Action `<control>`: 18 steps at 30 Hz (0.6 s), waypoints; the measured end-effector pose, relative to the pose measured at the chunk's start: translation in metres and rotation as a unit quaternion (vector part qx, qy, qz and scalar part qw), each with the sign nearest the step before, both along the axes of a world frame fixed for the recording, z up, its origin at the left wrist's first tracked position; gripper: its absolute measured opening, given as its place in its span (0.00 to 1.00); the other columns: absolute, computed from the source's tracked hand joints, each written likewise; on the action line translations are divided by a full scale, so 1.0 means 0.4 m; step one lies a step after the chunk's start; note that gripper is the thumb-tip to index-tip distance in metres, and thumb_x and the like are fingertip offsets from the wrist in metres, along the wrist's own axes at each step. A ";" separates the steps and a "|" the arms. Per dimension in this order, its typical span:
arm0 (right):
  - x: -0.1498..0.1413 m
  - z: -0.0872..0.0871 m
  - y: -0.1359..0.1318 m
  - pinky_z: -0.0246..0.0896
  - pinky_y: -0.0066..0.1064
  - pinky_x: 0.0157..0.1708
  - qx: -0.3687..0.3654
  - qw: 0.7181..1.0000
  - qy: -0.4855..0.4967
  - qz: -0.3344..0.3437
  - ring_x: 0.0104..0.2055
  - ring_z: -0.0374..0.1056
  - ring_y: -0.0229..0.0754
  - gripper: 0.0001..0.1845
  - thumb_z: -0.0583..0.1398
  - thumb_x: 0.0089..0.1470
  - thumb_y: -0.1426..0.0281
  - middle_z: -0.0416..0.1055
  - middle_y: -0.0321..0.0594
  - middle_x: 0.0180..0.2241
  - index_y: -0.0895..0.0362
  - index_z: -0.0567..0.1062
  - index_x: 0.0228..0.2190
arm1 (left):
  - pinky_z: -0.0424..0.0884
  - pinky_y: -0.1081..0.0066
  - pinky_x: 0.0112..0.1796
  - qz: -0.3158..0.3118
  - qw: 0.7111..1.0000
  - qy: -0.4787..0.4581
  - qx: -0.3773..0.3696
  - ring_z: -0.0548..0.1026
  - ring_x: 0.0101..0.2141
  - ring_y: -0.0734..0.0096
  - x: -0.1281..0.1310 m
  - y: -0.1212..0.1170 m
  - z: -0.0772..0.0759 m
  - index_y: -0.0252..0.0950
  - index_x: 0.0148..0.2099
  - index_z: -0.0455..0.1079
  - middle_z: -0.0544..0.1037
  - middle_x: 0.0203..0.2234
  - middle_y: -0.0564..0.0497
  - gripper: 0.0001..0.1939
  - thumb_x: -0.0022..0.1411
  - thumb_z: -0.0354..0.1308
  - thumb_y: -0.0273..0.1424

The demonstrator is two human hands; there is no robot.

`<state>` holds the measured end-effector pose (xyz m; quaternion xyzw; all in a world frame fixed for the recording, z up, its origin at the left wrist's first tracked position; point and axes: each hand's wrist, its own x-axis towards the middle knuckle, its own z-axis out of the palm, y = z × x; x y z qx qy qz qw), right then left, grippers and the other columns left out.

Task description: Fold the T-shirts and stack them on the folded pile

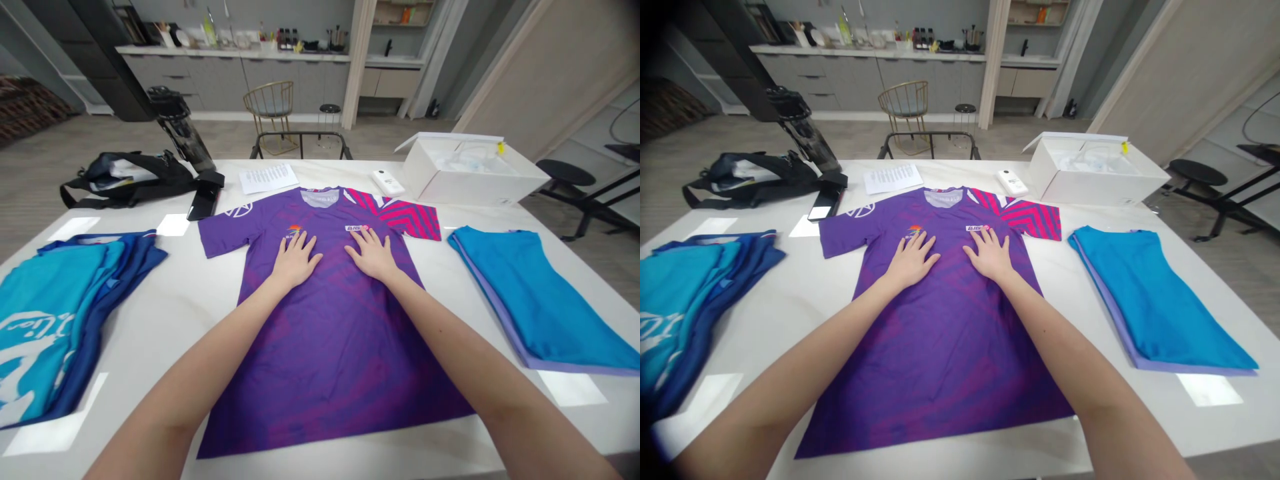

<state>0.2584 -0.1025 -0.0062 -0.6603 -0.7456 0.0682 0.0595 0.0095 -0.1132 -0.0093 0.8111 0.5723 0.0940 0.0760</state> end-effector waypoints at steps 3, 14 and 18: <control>-0.001 -0.006 -0.070 0.32 0.70 0.68 0.002 1.000 -0.001 0.002 0.75 0.40 0.57 0.38 0.44 0.68 0.44 0.46 0.43 0.74 0.48 0.57 0.70 | 0.48 0.42 0.69 -0.011 1.000 -0.004 0.000 0.52 0.72 0.50 0.000 -0.059 0.002 0.46 0.73 0.57 0.57 0.72 0.45 0.32 0.74 0.41 0.51; -0.030 0.017 -0.319 0.32 0.73 0.67 -0.004 1.000 -0.001 0.017 0.75 0.40 0.60 0.39 0.44 0.67 0.43 0.48 0.43 0.73 0.46 0.57 0.70 | 0.53 0.43 0.67 -0.026 0.999 0.011 0.031 0.58 0.69 0.49 0.020 -0.313 0.013 0.46 0.71 0.61 0.63 0.70 0.44 0.31 0.73 0.43 0.50; -0.025 0.018 -0.400 0.30 0.75 0.66 -0.013 1.000 0.002 0.006 0.75 0.39 0.60 0.39 0.43 0.67 0.42 0.47 0.43 0.74 0.45 0.56 0.71 | 0.54 0.45 0.67 -0.026 0.999 0.012 0.037 0.59 0.68 0.49 0.010 -0.398 0.015 0.46 0.71 0.62 0.64 0.69 0.45 0.30 0.73 0.43 0.50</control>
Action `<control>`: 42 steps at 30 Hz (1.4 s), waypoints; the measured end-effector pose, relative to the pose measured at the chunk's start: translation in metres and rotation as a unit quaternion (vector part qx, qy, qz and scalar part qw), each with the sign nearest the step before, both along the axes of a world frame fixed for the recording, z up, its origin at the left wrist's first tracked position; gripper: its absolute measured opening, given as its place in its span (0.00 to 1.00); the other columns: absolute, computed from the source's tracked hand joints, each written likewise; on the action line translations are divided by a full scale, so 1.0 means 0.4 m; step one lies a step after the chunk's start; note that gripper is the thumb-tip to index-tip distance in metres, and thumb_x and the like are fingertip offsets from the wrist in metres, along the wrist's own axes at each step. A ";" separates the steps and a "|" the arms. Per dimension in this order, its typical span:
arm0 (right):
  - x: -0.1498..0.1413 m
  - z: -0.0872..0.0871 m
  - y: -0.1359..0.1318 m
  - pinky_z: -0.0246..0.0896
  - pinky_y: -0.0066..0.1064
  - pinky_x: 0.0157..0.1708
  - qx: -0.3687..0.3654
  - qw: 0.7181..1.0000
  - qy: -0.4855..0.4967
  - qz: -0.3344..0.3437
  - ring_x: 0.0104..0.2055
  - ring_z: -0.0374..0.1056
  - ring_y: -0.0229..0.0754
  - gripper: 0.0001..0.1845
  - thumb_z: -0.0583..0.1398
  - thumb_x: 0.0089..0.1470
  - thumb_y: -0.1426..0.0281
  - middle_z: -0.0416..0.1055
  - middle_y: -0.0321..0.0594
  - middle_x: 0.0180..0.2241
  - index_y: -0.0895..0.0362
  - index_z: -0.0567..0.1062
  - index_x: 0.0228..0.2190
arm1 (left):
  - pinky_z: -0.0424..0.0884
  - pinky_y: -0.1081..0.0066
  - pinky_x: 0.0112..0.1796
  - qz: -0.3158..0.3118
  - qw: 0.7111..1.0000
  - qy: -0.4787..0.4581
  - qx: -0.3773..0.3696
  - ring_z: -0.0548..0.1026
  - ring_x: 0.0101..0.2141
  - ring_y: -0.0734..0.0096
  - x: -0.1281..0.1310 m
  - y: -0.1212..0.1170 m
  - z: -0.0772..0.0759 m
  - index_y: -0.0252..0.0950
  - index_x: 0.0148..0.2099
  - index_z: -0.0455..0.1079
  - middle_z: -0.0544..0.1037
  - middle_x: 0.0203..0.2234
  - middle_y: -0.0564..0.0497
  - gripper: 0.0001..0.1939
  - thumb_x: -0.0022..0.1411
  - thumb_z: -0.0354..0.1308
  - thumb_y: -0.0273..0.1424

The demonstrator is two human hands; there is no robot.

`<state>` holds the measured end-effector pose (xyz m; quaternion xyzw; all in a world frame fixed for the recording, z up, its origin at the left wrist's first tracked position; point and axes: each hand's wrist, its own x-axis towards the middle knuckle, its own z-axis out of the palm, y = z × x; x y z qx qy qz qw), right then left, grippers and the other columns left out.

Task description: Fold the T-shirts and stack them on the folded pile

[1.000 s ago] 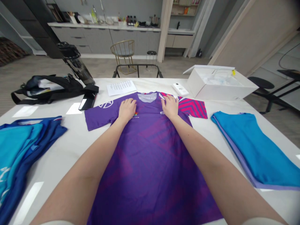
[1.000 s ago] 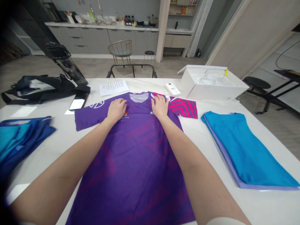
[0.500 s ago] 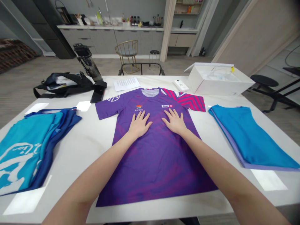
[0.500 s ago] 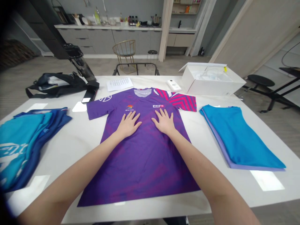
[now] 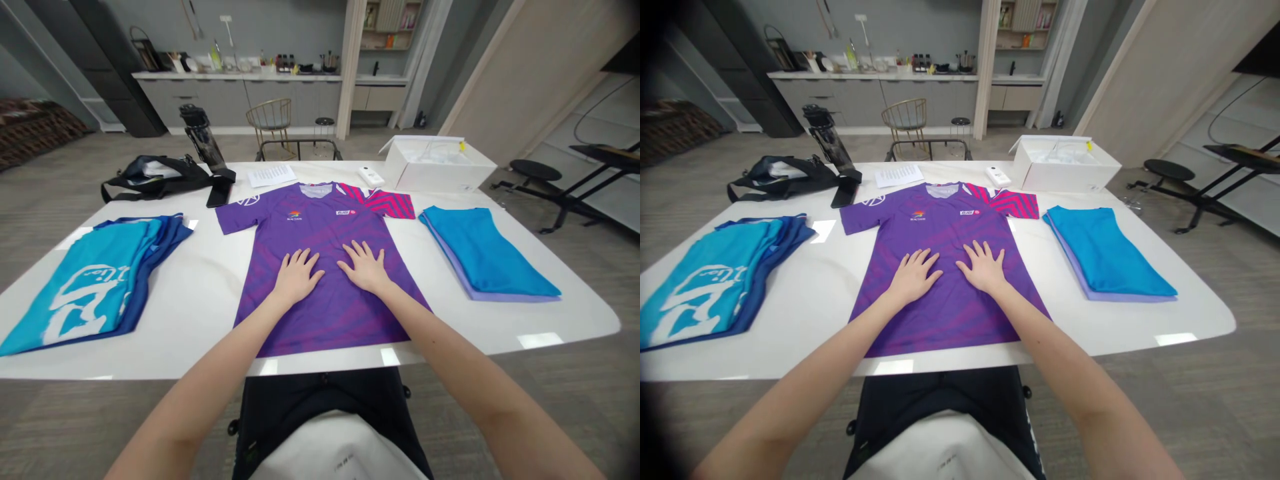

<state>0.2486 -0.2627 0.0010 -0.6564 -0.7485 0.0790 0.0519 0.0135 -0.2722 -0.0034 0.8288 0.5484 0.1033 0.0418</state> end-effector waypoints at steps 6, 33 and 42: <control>-0.014 -0.001 -0.115 0.29 0.73 0.67 -0.003 1.000 -0.002 0.001 0.76 0.37 0.58 0.38 0.41 0.68 0.43 0.45 0.42 0.74 0.44 0.54 0.72 | 0.52 0.43 0.67 0.002 1.000 -0.002 -0.004 0.59 0.69 0.48 -0.019 -0.112 0.005 0.46 0.71 0.62 0.63 0.69 0.45 0.31 0.73 0.43 0.51; 0.018 0.003 -0.440 0.30 0.74 0.66 -0.028 0.999 -0.032 0.025 0.76 0.34 0.59 0.36 0.40 0.69 0.46 0.39 0.38 0.75 0.43 0.49 0.73 | 0.42 0.37 0.68 0.080 0.995 0.037 -0.050 0.47 0.73 0.50 -0.092 -0.412 0.000 0.46 0.76 0.49 0.48 0.74 0.49 0.36 0.73 0.39 0.54; 0.064 0.017 -0.451 0.32 0.74 0.66 -0.013 1.000 -0.022 0.002 0.76 0.34 0.59 0.37 0.39 0.68 0.43 0.38 0.35 0.75 0.40 0.48 0.73 | 0.43 0.37 0.68 0.082 0.996 0.018 -0.033 0.48 0.73 0.51 -0.118 -0.439 0.020 0.46 0.76 0.50 0.47 0.75 0.48 0.36 0.74 0.36 0.55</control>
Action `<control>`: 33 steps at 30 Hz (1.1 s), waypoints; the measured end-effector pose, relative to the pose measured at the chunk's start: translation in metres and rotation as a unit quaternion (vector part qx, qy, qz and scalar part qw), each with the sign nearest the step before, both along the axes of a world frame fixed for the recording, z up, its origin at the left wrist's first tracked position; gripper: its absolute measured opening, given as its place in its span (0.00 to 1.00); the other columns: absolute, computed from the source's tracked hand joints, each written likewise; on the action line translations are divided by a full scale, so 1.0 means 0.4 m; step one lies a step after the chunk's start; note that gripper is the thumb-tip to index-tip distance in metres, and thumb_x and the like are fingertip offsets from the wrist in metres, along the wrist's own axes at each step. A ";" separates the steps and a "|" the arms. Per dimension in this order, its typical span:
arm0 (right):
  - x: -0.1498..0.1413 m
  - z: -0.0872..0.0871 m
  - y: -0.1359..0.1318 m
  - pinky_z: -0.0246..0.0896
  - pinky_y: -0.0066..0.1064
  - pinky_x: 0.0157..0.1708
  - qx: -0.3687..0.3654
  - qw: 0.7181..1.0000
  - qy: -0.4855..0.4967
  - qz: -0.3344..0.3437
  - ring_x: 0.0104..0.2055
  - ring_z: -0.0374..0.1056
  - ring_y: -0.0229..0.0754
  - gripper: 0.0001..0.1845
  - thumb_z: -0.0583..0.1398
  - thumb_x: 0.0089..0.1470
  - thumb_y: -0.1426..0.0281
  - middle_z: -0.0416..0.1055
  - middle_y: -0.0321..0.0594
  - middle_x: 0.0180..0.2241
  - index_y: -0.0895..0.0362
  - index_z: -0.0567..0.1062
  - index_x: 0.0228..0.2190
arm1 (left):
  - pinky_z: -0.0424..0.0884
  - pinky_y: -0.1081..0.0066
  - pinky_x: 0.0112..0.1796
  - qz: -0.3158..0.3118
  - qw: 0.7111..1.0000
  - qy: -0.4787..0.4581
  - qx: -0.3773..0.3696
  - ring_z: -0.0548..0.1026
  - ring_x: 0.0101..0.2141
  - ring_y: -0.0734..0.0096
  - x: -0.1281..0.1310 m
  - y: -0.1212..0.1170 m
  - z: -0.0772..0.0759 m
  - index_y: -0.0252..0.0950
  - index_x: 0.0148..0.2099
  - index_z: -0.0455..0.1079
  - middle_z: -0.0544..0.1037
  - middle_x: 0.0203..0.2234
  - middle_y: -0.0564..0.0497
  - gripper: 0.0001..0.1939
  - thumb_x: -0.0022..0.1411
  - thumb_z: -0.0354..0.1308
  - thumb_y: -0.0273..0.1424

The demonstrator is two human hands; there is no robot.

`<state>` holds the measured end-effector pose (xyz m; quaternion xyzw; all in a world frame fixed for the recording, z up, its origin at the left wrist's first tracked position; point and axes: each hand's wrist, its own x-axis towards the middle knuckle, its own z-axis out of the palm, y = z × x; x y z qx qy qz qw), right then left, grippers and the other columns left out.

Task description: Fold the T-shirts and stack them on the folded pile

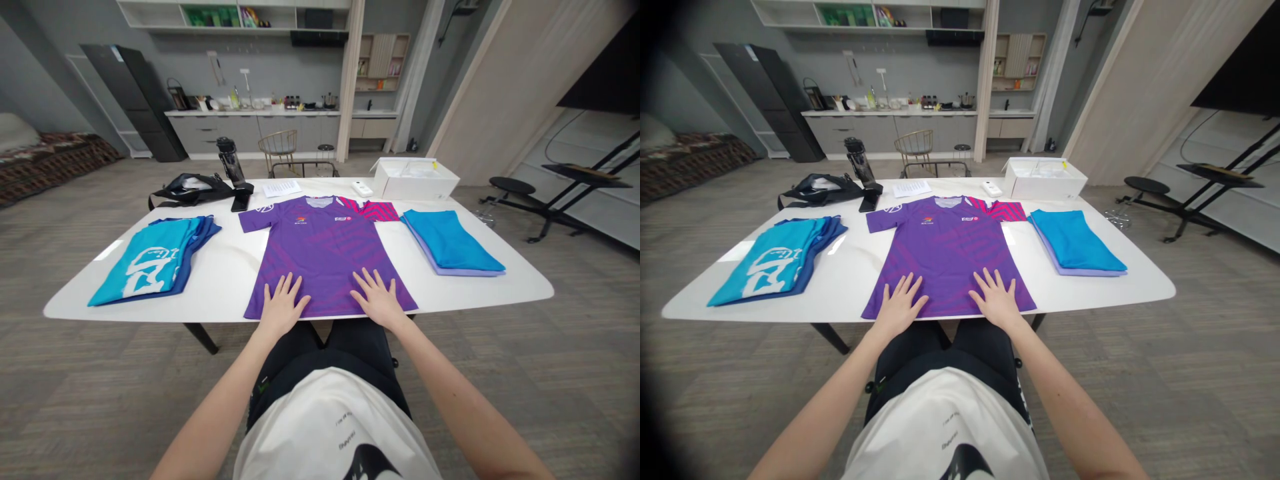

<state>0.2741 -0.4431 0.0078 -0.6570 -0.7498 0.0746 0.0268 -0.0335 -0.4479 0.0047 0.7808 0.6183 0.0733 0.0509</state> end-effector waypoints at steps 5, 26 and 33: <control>0.032 -0.004 0.017 0.31 0.72 0.67 0.013 0.999 -0.031 -0.036 0.76 0.34 0.59 0.37 0.39 0.69 0.46 0.39 0.39 0.75 0.43 0.49 0.73 | 0.44 0.42 0.69 -0.004 0.999 0.023 0.035 0.48 0.73 0.54 -0.020 0.049 -0.009 0.46 0.76 0.51 0.49 0.74 0.50 0.34 0.75 0.36 0.52; -0.017 0.030 0.135 0.30 0.72 0.67 0.016 1.000 0.018 0.020 0.76 0.33 0.58 0.40 0.40 0.68 0.43 0.40 0.40 0.75 0.46 0.49 0.73 | 0.49 0.41 0.68 -0.002 1.000 0.023 0.017 0.50 0.72 0.50 0.020 0.183 0.013 0.42 0.76 0.52 0.50 0.74 0.45 0.36 0.75 0.35 0.52; -0.058 0.010 0.231 0.30 0.71 0.68 0.013 0.999 0.021 0.031 0.76 0.36 0.58 0.39 0.40 0.68 0.43 0.42 0.38 0.75 0.44 0.52 0.72 | 0.47 0.43 0.69 -0.025 0.999 0.019 0.017 0.50 0.72 0.52 0.044 0.293 -0.018 0.43 0.76 0.51 0.51 0.74 0.46 0.35 0.75 0.35 0.52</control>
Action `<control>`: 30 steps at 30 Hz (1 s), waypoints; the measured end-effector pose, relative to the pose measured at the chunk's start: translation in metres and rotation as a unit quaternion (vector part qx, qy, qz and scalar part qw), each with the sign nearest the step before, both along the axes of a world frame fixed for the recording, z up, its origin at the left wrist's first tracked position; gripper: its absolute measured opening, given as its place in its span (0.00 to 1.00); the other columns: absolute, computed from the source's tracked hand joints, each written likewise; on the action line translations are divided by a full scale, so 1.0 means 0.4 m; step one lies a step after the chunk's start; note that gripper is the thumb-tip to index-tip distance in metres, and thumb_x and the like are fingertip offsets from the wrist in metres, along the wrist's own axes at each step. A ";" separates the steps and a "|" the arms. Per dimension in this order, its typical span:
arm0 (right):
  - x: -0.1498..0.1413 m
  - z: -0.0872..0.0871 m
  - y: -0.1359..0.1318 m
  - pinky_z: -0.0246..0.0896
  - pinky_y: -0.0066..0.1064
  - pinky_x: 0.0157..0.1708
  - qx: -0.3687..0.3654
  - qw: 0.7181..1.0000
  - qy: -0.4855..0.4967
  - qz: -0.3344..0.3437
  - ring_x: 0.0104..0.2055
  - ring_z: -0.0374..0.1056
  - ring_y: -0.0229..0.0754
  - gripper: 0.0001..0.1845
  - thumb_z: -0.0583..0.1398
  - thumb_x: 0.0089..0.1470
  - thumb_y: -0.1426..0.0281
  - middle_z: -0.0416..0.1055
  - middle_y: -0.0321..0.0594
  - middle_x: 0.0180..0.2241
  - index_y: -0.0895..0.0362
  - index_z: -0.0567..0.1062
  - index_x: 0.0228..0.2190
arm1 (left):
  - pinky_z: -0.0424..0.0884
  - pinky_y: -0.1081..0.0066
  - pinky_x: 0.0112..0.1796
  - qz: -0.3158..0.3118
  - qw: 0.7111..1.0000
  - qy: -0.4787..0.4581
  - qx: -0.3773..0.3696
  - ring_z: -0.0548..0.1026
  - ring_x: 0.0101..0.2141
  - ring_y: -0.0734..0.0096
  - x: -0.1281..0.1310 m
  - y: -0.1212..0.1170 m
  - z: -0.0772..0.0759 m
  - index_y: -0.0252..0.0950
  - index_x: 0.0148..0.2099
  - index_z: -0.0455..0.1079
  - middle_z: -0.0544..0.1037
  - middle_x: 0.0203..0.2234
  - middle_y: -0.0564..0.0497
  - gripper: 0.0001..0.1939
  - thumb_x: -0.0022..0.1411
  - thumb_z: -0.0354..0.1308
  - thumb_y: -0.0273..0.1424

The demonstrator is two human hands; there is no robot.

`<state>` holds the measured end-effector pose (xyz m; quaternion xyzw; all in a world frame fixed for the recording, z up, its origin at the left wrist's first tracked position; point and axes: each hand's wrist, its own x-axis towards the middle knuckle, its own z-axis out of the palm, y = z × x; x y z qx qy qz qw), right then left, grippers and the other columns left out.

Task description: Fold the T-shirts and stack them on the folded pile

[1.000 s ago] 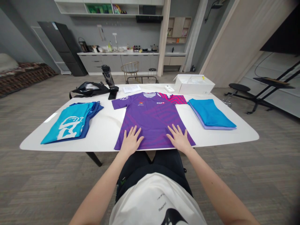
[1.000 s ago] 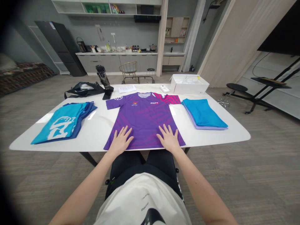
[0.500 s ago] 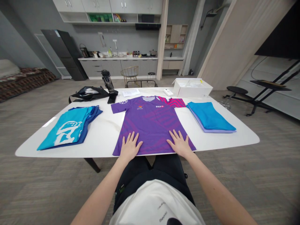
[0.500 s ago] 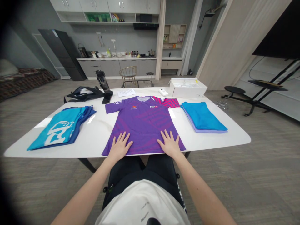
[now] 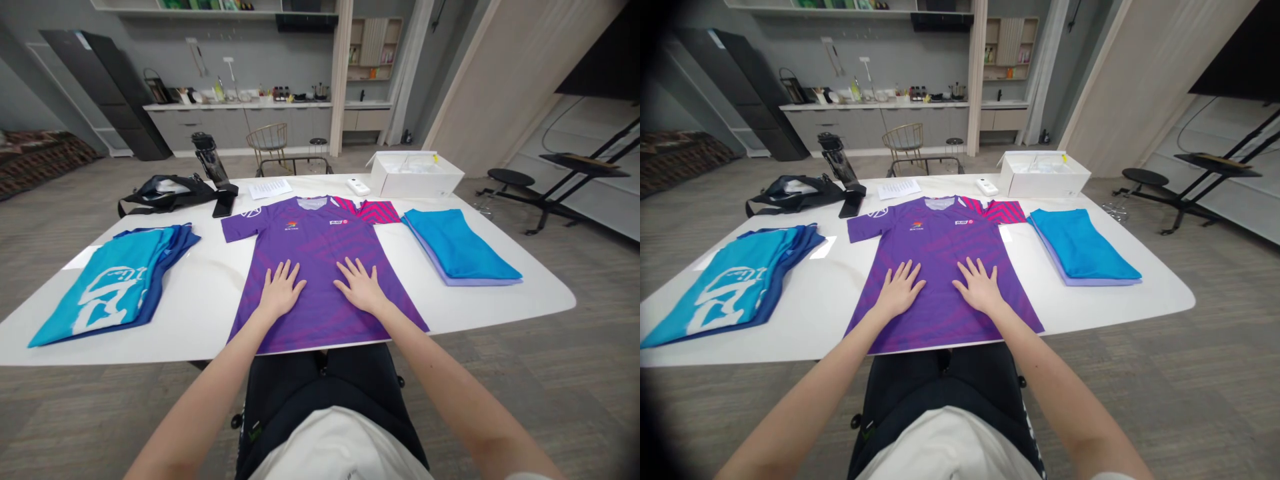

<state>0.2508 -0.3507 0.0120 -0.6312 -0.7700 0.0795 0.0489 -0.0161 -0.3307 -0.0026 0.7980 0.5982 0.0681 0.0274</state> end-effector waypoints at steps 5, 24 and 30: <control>0.007 -0.038 -0.008 0.25 0.68 0.69 0.011 1.000 -0.012 -0.007 0.76 0.36 0.57 0.38 0.40 0.68 0.43 0.44 0.37 0.75 0.42 0.51 0.72 | 0.45 0.45 0.70 0.007 1.000 -0.002 0.005 0.50 0.73 0.55 0.000 -0.012 -0.023 0.44 0.76 0.51 0.51 0.74 0.48 0.36 0.74 0.34 0.53; 0.001 -0.023 -0.006 0.27 0.67 0.70 0.002 1.000 -0.025 -0.011 0.76 0.36 0.57 0.37 0.41 0.69 0.44 0.43 0.36 0.74 0.43 0.52 0.72 | 0.44 0.47 0.70 0.013 1.000 0.003 0.006 0.50 0.73 0.56 0.008 -0.016 -0.014 0.45 0.76 0.51 0.52 0.74 0.50 0.34 0.75 0.35 0.51; 0.020 -0.020 0.041 0.31 0.68 0.69 -0.025 0.999 -0.028 0.000 0.76 0.36 0.59 0.39 0.41 0.67 0.42 0.42 0.36 0.75 0.42 0.50 0.73 | 0.44 0.46 0.70 0.018 1.000 -0.007 -0.016 0.49 0.73 0.55 -0.009 0.039 0.007 0.48 0.77 0.47 0.51 0.74 0.51 0.35 0.74 0.37 0.53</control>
